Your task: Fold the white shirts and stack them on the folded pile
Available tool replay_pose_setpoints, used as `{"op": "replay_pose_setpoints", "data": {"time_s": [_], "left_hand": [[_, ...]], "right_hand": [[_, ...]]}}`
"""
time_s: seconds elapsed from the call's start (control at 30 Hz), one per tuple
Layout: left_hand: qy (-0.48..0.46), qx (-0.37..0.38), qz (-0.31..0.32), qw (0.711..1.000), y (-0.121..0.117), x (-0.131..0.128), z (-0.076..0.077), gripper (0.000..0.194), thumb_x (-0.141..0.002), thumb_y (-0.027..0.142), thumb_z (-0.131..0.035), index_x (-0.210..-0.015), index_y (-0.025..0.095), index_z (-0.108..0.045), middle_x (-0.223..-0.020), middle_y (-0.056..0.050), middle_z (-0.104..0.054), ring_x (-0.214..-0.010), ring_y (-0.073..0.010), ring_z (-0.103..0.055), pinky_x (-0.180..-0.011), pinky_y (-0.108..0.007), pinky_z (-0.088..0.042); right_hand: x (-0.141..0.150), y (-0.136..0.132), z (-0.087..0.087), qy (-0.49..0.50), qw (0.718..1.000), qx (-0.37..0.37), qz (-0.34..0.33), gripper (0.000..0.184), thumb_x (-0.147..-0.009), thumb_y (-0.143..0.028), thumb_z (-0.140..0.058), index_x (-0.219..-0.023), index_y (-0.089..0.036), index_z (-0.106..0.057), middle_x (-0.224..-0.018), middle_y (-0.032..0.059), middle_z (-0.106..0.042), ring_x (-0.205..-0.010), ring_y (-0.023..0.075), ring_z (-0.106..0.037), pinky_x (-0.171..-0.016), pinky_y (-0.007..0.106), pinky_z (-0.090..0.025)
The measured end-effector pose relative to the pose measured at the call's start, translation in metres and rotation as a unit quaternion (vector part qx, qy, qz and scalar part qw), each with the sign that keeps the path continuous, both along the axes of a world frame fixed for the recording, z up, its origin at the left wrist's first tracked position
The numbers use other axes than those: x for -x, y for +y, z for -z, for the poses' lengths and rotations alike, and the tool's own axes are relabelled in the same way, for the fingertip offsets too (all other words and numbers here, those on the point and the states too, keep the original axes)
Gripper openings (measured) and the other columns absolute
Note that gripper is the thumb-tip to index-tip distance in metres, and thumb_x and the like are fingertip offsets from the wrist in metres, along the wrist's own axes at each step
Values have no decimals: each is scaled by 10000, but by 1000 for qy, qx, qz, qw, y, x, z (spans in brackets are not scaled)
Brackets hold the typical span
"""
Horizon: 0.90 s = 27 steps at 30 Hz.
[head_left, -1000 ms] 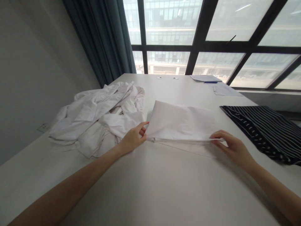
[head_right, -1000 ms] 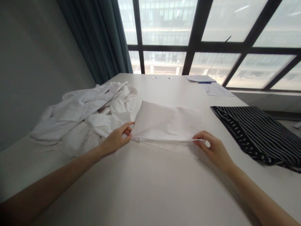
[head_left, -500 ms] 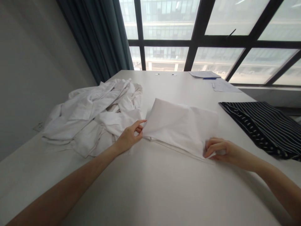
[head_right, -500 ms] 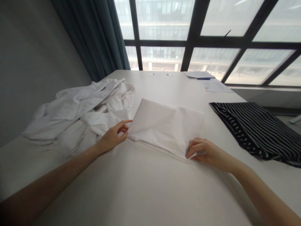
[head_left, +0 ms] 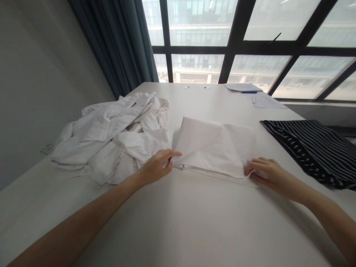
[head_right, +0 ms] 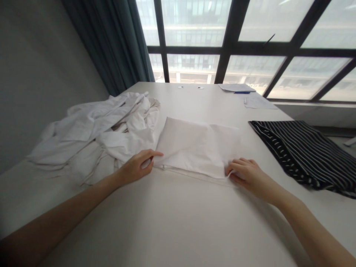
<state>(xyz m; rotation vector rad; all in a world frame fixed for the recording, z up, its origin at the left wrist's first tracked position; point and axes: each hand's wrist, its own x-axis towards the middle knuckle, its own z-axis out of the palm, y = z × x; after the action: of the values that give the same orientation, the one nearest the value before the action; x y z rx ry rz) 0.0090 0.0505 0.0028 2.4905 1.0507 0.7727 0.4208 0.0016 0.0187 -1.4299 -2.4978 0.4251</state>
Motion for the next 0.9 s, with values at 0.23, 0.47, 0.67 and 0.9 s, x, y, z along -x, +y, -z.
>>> {"op": "replay_pose_setpoints", "data": {"time_s": [0.23,0.47,0.67,0.9], "left_hand": [[27,-32,16,999,-2,-1,-1,274,-877,241,-600,-1143,179,-623,-1001,-73,-677,-994,-215,-607,-978,-350,-432],[4,-35,4,999,0,-1,-2,167,-910,317,-587,-996,179,-624,-797,-21,-638,-820,-184,-604,-908,-325,-445],[-8,-13,-12,1000,0,-1,-4,151,-931,295,-511,-900,185,-609,-795,-30,-643,-798,-181,-591,-883,-320,-460],[-7,5,-26,1000,0,-2,-3,167,-931,288,-470,-864,194,-592,-818,-45,-660,-832,-194,-602,-876,-327,-473]], "right_hand": [[0,1,-4,141,949,-193,204,169,-919,-434,-530,-903,-281,-600,-851,46,-667,-775,252,-624,-694,388,-474],[12,-9,-3,294,892,-244,241,146,-906,-389,-572,-918,-311,-448,-970,67,-614,-864,276,-608,-726,449,-508],[7,-4,-1,142,954,-232,129,153,-943,-294,-491,-854,-263,-612,-1129,95,-618,-975,257,-631,-839,440,-515],[5,5,22,13,976,-199,91,269,-895,-400,-598,-1121,-283,-684,-1309,108,-582,-1105,317,-591,-945,528,-446]]}}
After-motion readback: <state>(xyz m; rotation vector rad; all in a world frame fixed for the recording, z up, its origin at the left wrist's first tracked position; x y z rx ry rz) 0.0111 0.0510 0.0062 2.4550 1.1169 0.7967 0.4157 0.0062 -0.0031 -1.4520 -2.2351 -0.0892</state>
